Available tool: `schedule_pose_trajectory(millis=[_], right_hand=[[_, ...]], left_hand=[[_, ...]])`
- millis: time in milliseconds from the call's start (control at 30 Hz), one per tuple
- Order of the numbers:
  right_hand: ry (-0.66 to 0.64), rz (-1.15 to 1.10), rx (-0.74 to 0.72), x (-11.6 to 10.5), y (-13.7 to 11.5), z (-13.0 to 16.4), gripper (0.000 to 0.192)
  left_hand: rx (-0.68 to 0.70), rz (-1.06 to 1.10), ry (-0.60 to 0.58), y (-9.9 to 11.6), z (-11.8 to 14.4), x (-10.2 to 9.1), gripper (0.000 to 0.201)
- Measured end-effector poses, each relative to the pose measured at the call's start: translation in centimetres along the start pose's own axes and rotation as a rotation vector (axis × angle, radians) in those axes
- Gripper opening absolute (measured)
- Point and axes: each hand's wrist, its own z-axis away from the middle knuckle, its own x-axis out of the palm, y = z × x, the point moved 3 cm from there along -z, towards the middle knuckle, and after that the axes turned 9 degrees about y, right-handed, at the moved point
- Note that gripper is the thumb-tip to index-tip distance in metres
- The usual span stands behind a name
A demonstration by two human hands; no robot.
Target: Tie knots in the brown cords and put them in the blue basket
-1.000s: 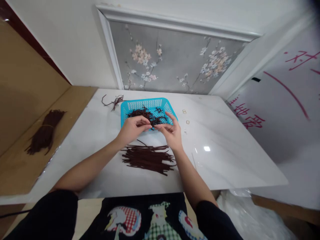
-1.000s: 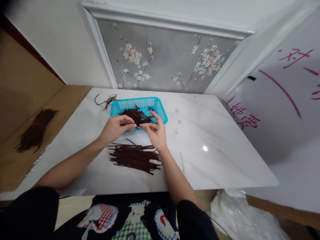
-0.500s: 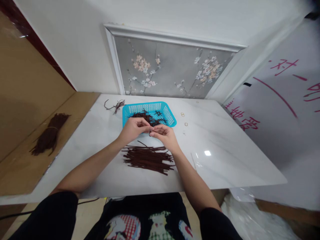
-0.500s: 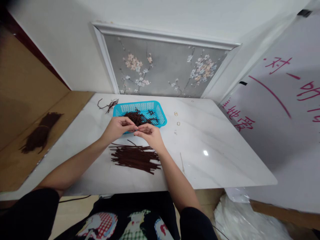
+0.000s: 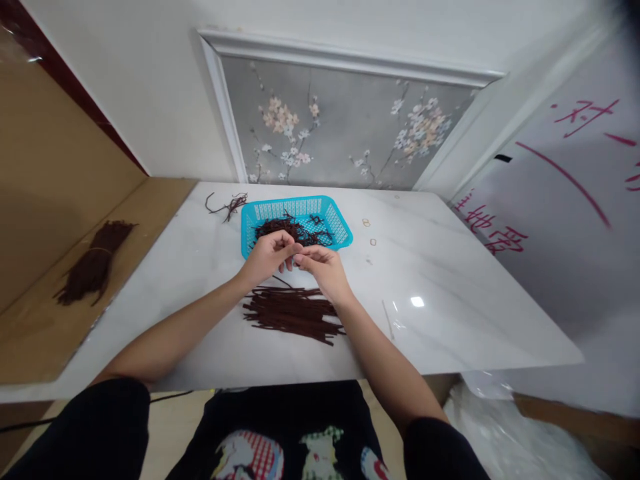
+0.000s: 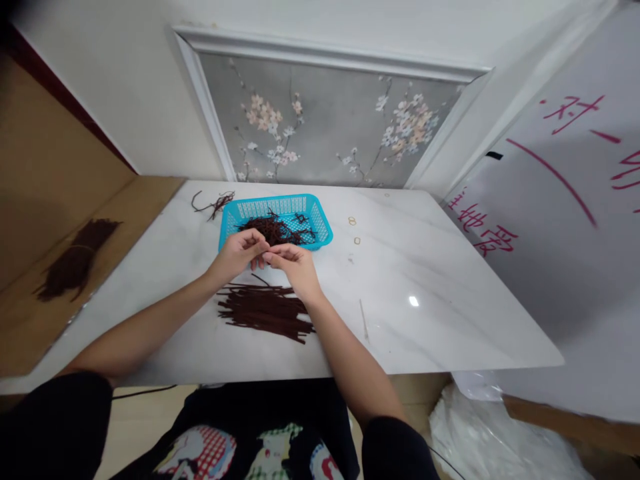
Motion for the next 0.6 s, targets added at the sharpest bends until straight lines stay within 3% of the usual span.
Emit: schedule_pose_trajectory(millis=[233, 500, 600], right_hand=[[0.063, 0.079, -0.111, -0.3, 0.2, -0.2, 0.025], [-0.027, 0.149, -0.135, 0.4, 1.1, 0.6, 0.024], [-0.077, 0.153, -0.11, 1.0, 1.6, 1.0, 0.024]], left_hand=[[-0.008, -0.059, -0.011, -0.1, 1.2, -0.9, 0.04], [0.032, -0.19, 0.127, -0.9, 3.7, -2.3, 0.042], [0.122, -0.307, 0.135, -0.9, 4.8, -2.9, 0.036]])
